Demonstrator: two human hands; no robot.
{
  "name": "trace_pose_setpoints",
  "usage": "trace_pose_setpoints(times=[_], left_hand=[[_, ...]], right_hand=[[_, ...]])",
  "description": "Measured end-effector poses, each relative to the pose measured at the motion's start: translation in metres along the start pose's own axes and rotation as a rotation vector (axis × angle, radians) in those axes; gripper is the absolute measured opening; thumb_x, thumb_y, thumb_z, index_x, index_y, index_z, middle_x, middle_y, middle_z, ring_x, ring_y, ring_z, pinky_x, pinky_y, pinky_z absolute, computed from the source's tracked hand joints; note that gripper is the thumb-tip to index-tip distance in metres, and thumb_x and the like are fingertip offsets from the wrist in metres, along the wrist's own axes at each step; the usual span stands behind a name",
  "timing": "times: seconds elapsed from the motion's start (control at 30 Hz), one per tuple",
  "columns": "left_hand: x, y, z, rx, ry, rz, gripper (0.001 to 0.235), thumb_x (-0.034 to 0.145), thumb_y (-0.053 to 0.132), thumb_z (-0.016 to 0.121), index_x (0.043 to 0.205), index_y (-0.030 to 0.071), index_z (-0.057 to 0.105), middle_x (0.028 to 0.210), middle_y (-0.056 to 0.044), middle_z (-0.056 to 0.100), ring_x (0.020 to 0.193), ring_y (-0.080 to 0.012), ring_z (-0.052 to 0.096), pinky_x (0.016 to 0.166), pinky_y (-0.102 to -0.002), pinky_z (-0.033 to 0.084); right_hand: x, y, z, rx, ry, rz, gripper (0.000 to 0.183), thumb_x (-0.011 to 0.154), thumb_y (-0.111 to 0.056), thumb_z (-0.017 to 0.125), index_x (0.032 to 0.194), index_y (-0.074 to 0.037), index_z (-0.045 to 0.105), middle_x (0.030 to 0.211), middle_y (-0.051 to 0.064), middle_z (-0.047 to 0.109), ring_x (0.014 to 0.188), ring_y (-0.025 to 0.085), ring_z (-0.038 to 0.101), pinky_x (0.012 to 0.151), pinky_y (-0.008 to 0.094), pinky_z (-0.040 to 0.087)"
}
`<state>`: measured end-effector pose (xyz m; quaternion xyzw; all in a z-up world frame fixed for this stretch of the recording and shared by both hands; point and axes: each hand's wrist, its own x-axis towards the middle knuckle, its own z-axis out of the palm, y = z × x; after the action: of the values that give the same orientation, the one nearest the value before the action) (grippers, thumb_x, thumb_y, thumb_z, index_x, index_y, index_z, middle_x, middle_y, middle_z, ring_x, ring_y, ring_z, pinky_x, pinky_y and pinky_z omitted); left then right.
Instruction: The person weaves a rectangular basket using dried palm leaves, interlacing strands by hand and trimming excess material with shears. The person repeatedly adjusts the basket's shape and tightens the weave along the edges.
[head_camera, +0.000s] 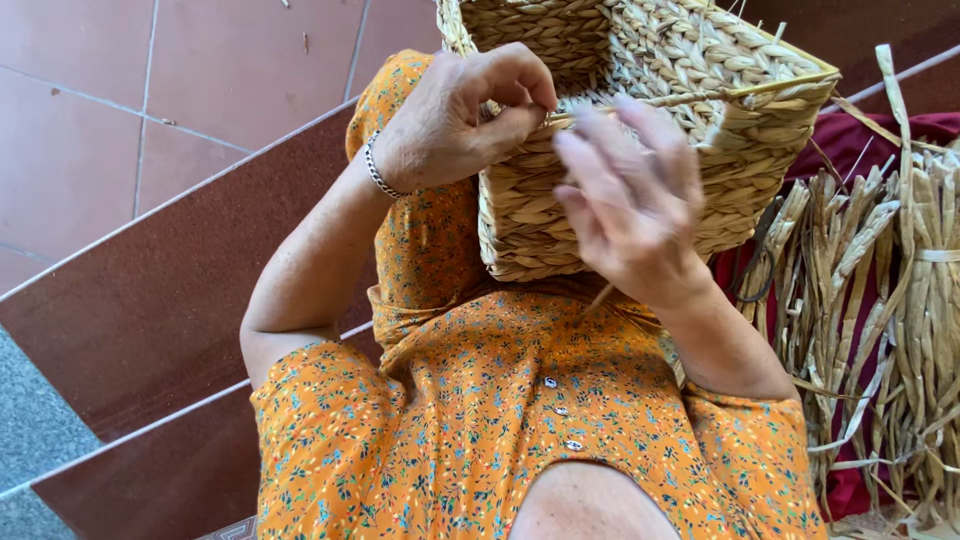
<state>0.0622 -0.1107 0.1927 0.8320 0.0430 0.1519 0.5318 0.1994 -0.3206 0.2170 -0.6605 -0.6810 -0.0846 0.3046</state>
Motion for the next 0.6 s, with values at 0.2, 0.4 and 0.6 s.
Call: trace_pose_setpoints(times=[0.2, 0.4, 0.6], left_hand=[[-0.006, 0.008, -0.007, 0.343, -0.001, 0.109, 0.013, 0.1, 0.011, 0.074, 0.111, 0.013, 0.067, 0.095, -0.004, 0.071, 0.097, -0.0238, 0.071, 0.114, -0.055, 0.041], [-0.013, 0.01, -0.006, 0.514, -0.01, 0.239, 0.031, 0.101, 0.008, 0.07, 0.13, 0.018, 0.066, 0.129, -0.001, 0.065, 0.121, -0.0236, 0.062, 0.123, -0.057, 0.031], [-0.029, 0.008, -0.001, 0.612, 0.079, 0.255, 0.031, 0.096, 0.007, 0.071, 0.126, 0.01, 0.064, 0.13, -0.006, 0.061, 0.129, -0.0261, 0.059, 0.127, -0.059, 0.026]], right_hand=[[0.005, -0.003, 0.015, 0.074, -0.009, 0.036, 0.036, 0.098, -0.001, 0.079, 0.132, -0.001, 0.068, 0.137, 0.012, 0.062, 0.125, 0.036, 0.056, 0.11, 0.046, 0.049], [0.001, -0.003, 0.023, 0.062, -0.014, 0.083, 0.038, 0.1, -0.001, 0.078, 0.136, -0.001, 0.066, 0.137, 0.012, 0.058, 0.127, 0.036, 0.052, 0.111, 0.049, 0.046], [-0.001, 0.001, 0.024, -0.06, -0.074, 0.064, 0.036, 0.097, -0.008, 0.074, 0.133, -0.011, 0.071, 0.134, 0.007, 0.059, 0.125, 0.031, 0.051, 0.107, 0.051, 0.038]])
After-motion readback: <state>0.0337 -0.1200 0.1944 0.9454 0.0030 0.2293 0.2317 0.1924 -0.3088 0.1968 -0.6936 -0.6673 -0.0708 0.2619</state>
